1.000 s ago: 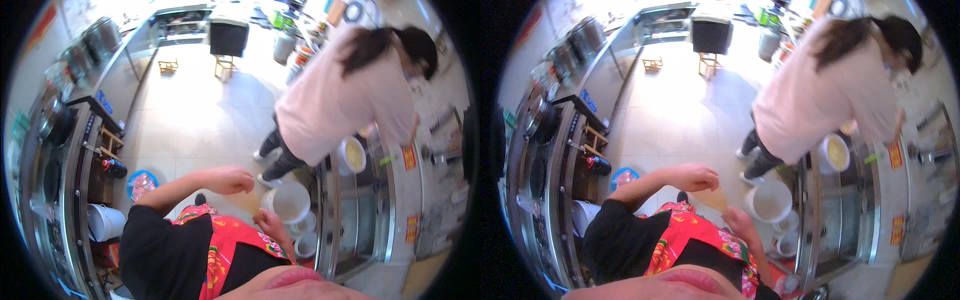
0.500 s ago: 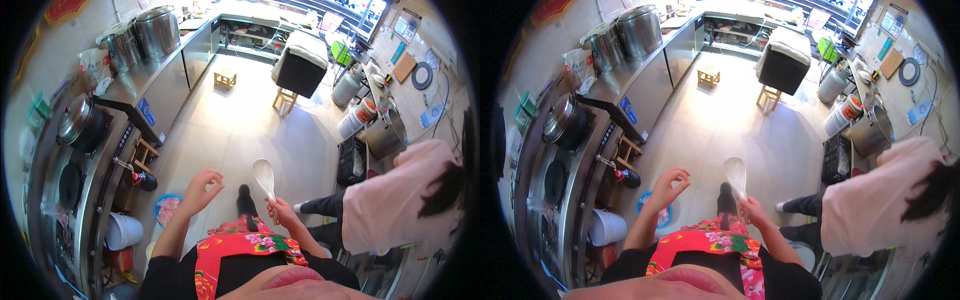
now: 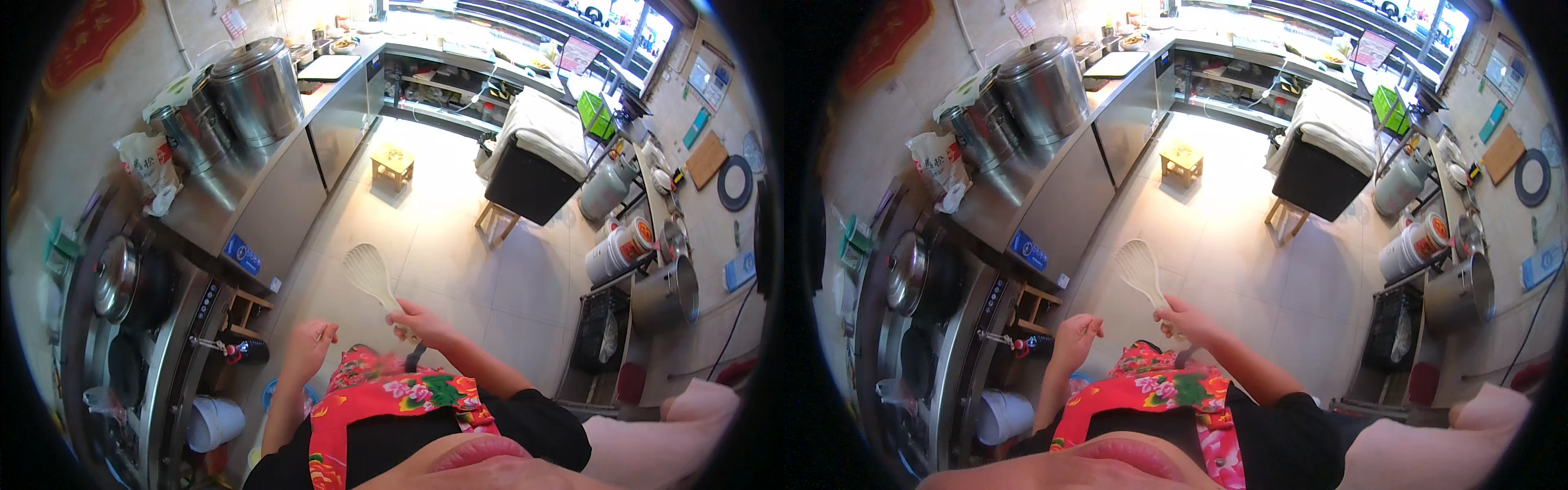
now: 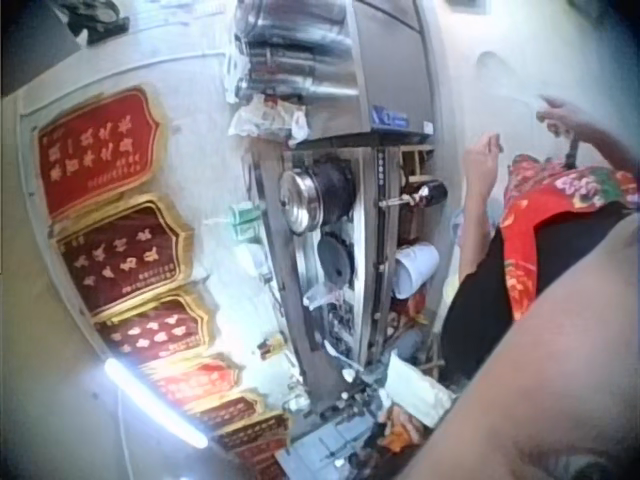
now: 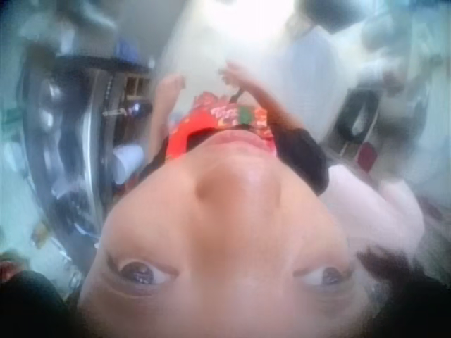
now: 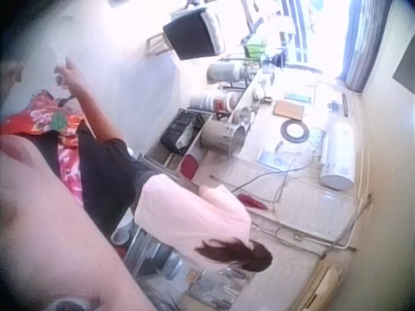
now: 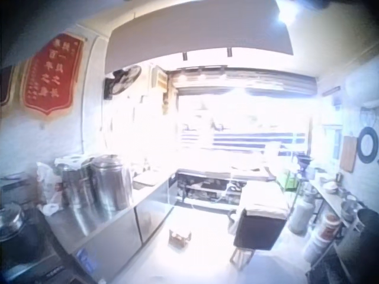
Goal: The person stirs a pot of seasoned ground meat, then moves to a prep counter to assemble a wrap. They place a thin flatbread on a board, add meat, noodles, and chopped vegetables using tongs and a ladle, then fold the wrap and place it into a plastic bag.
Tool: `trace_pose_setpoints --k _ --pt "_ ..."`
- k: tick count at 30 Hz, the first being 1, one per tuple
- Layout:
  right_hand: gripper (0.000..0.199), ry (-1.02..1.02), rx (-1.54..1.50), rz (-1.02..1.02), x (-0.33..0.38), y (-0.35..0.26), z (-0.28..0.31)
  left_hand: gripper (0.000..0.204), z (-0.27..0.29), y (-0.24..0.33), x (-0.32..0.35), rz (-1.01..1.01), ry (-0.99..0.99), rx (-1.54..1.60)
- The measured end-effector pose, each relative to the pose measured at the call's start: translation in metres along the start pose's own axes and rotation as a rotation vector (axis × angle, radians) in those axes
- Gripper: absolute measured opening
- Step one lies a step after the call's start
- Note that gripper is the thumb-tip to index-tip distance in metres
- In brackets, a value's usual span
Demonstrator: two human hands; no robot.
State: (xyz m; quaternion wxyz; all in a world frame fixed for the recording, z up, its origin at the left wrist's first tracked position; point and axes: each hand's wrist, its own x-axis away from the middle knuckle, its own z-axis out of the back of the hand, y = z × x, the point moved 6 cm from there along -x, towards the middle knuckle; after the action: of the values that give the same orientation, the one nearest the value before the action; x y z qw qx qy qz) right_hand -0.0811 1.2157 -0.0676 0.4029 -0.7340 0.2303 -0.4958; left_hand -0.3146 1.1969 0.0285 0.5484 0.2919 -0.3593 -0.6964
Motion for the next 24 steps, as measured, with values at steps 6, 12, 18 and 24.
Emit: trace_pose_setpoints --k 6,12,18,24 --pt "0.023 -0.109 -0.131 0.075 -0.120 -0.096 0.026 0.025 0.040 -0.053 -0.124 0.113 0.074 -0.005" --pt "0.028 0.132 -0.116 0.004 -0.230 -0.187 0.105 0.031 0.109 -0.084 -0.272 0.023 0.150 -0.171" --pt "0.030 -0.108 -0.109 0.073 -0.310 -0.314 0.097 0.044 0.204 -0.064 -0.400 -0.098 0.177 -0.161" --pt "0.038 -0.369 0.041 -0.097 -0.392 -0.363 0.059 0.029 0.236 -0.086 -0.379 0.109 0.372 -0.308"
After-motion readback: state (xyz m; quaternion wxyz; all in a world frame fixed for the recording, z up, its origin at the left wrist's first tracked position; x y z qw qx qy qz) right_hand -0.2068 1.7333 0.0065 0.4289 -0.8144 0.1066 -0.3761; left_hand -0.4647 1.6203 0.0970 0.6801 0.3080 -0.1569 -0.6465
